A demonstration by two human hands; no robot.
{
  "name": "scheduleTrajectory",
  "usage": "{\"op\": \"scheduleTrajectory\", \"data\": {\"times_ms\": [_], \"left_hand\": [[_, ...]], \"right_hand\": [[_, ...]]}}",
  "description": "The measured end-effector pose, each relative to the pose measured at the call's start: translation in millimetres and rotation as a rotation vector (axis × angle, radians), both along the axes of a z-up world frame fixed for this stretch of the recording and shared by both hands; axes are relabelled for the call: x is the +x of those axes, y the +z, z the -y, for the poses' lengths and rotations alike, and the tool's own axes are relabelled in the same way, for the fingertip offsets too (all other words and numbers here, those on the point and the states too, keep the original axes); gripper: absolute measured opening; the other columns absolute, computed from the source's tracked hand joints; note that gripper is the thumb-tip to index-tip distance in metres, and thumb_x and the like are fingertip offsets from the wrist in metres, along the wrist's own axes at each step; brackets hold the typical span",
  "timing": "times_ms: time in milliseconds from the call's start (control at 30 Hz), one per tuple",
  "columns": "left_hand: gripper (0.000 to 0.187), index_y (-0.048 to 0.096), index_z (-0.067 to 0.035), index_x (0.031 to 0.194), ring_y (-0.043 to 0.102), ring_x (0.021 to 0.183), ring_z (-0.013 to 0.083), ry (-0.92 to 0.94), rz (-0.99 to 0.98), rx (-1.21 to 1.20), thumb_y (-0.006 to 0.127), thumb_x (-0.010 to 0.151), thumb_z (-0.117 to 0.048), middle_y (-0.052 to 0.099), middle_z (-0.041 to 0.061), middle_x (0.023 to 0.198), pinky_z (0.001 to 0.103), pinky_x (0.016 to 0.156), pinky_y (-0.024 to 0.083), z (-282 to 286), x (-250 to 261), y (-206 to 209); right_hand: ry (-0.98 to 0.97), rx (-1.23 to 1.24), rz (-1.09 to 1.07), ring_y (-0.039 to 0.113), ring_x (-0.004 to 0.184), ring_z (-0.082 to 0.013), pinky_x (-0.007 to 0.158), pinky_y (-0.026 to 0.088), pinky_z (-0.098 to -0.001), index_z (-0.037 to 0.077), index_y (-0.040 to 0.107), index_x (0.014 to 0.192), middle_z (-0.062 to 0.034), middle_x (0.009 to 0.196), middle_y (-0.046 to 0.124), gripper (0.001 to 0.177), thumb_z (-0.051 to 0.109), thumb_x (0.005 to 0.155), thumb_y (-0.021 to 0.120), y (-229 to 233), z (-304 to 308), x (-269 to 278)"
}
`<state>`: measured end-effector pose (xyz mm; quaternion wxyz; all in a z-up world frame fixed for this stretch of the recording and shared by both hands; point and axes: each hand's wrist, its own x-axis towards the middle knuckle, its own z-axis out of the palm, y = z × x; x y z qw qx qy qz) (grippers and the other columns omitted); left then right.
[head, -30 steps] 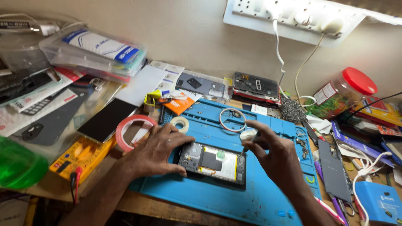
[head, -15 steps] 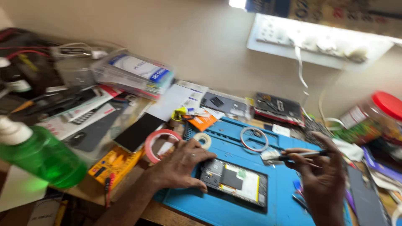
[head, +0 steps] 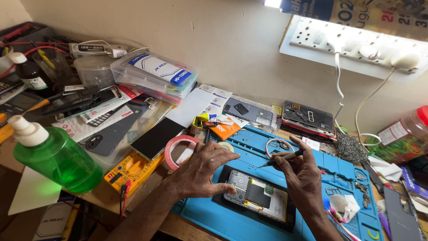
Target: The person uses a screwdriver to remove screws from the internal frame of a disassembled mobile phone. They carefully unscrew multiple fasteners from the metal chassis while the phone rests on a blue work mat.
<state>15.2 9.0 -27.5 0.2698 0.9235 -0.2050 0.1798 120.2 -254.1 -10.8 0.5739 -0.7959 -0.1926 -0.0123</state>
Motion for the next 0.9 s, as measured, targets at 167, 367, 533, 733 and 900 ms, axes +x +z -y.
{"op": "scheduleTrajectory", "data": {"times_ms": [167, 367, 533, 733, 900], "left_hand": [[0.088, 0.06, -0.013, 0.144, 0.052, 0.13, 0.0256, -0.007, -0.037, -0.031, 0.081, 0.075, -0.064, 0.067, 0.007, 0.134, 0.048, 0.116, 0.037, 0, -2, 8], [0.096, 0.063, -0.011, 0.138, 0.049, 0.129, 0.0297, -0.078, -0.075, 0.01, 0.092, 0.056, -0.052, 0.067, 0.009, 0.131, 0.046, 0.111, 0.04, -4, -6, 15], [0.092, 0.065, -0.016, 0.133, 0.047, 0.133, 0.0268, -0.055, -0.119, 0.069, 0.092, 0.056, -0.056, 0.066, 0.007, 0.131, 0.048, 0.108, 0.037, -3, -8, 13], [0.091, 0.065, -0.019, 0.134, 0.046, 0.135, 0.026, -0.043, -0.182, 0.089, 0.091, 0.056, -0.059, 0.064, 0.006, 0.132, 0.049, 0.109, 0.035, 0, -8, 12], [0.094, 0.064, -0.02, 0.134, 0.045, 0.135, 0.0256, -0.034, -0.203, 0.098, 0.091, 0.054, -0.062, 0.064, 0.005, 0.133, 0.051, 0.112, 0.032, 0, -6, 9]], "right_hand": [[0.002, -0.003, 0.028, 0.076, 0.103, -0.024, 0.091, 0.065, -0.0376, 0.011, 0.04, 0.149, -0.0168, 0.106, 0.078, 0.061, 0.006, 0.093, 0.063, -4, 2, 1], [0.069, 0.257, -0.065, 0.074, 0.1, -0.0273, 0.09, 0.063, -0.0417, 0.008, 0.037, 0.151, -0.0205, 0.107, 0.072, 0.062, 0.001, 0.094, 0.06, 8, 6, -15], [0.043, 0.279, -0.168, 0.075, 0.098, -0.0288, 0.088, 0.065, -0.0428, 0.004, 0.034, 0.151, -0.0231, 0.103, 0.074, 0.064, 0.0, 0.093, 0.059, 7, 14, -61], [0.009, 0.265, -0.238, 0.075, 0.099, -0.0298, 0.087, 0.065, -0.0431, 0.004, 0.033, 0.152, -0.0226, 0.104, 0.074, 0.067, 0.002, 0.091, 0.06, -10, 14, -75], [-0.024, 0.25, -0.259, 0.076, 0.099, -0.0308, 0.085, 0.066, -0.0433, 0.004, 0.033, 0.151, -0.0237, 0.103, 0.074, 0.067, 0.003, 0.09, 0.061, -12, 15, -74]]}}
